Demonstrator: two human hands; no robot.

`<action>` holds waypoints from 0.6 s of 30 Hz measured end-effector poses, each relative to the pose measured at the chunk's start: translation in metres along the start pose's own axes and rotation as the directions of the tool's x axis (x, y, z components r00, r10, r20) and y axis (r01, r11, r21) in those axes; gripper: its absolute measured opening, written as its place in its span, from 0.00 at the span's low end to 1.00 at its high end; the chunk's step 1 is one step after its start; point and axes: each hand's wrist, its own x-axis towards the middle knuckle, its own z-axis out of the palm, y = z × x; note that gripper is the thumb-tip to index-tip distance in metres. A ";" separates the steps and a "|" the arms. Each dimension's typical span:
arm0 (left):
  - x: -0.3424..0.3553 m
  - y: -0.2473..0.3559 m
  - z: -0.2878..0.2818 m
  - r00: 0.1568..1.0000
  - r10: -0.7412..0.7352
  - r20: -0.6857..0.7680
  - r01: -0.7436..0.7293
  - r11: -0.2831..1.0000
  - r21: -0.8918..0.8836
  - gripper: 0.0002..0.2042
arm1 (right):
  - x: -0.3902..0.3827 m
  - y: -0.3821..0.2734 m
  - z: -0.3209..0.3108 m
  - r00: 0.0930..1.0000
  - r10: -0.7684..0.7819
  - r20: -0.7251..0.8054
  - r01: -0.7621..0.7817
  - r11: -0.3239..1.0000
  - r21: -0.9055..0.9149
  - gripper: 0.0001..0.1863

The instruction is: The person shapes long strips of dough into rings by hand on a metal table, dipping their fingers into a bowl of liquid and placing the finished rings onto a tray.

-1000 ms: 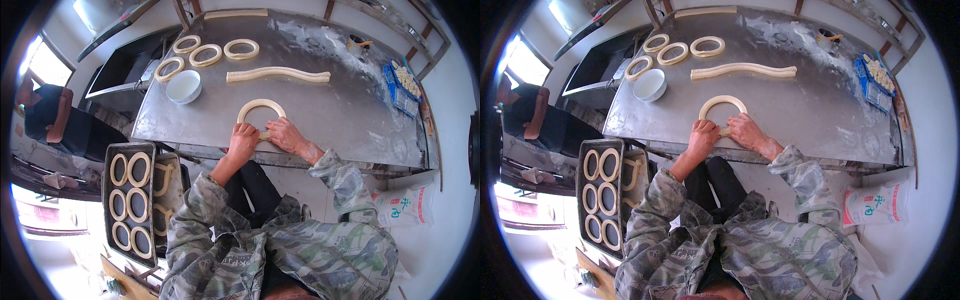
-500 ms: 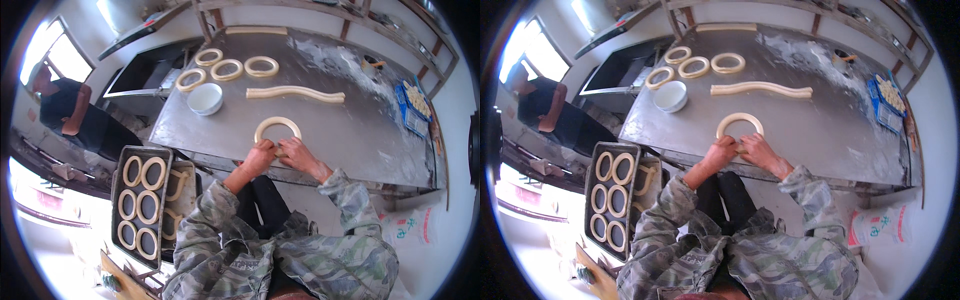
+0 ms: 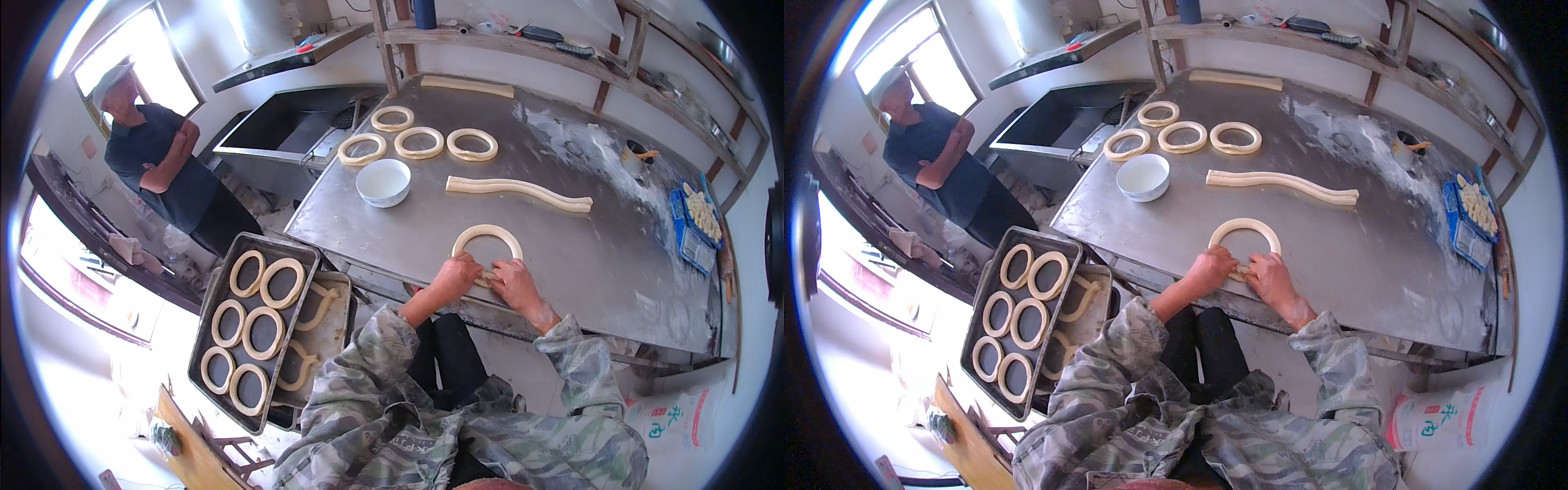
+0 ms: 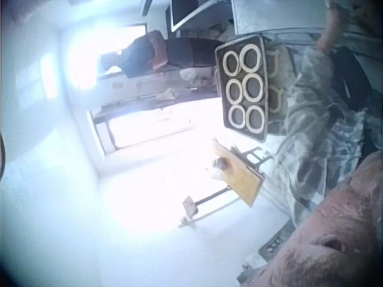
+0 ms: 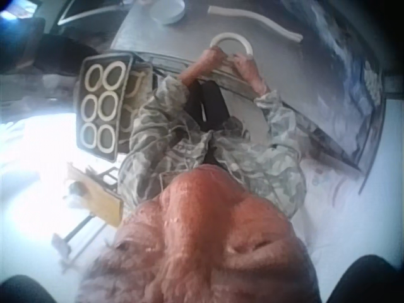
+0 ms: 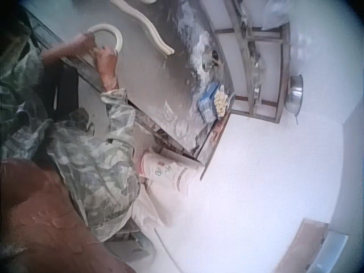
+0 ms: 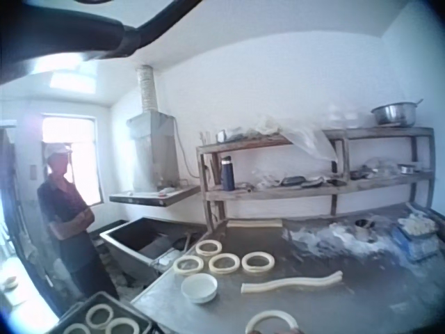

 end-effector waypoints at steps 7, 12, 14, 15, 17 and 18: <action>-0.002 0.004 -0.003 0.999 0.037 0.009 -0.037 0.998 0.050 0.03 | 0.003 -0.008 -0.002 0.998 0.033 0.045 -0.034 0.999 0.033 0.06; 0.003 0.009 -0.005 0.997 0.064 0.039 -0.069 0.988 0.136 0.02 | 0.004 0.001 0.011 0.999 0.042 0.024 -0.042 0.999 0.034 0.06; -0.001 0.006 0.004 0.996 0.089 0.011 -0.089 0.986 0.144 0.02 | 0.005 0.000 0.014 0.998 0.055 0.038 -0.057 0.997 0.050 0.07; -0.003 0.004 0.008 0.995 0.096 -0.002 -0.095 0.987 0.132 0.02 | 0.005 -0.001 0.015 0.998 0.057 0.042 -0.059 0.996 0.059 0.07; 0.000 0.007 0.008 0.993 0.112 -0.021 -0.109 0.987 0.118 0.03 | 0.004 0.001 0.017 0.997 0.070 0.018 -0.071 0.994 0.083 0.08; 0.001 0.009 0.008 0.993 0.118 -0.027 -0.114 0.986 0.121 0.03 | 0.005 0.001 0.018 0.997 0.079 -0.009 -0.077 0.992 0.099 0.08</action>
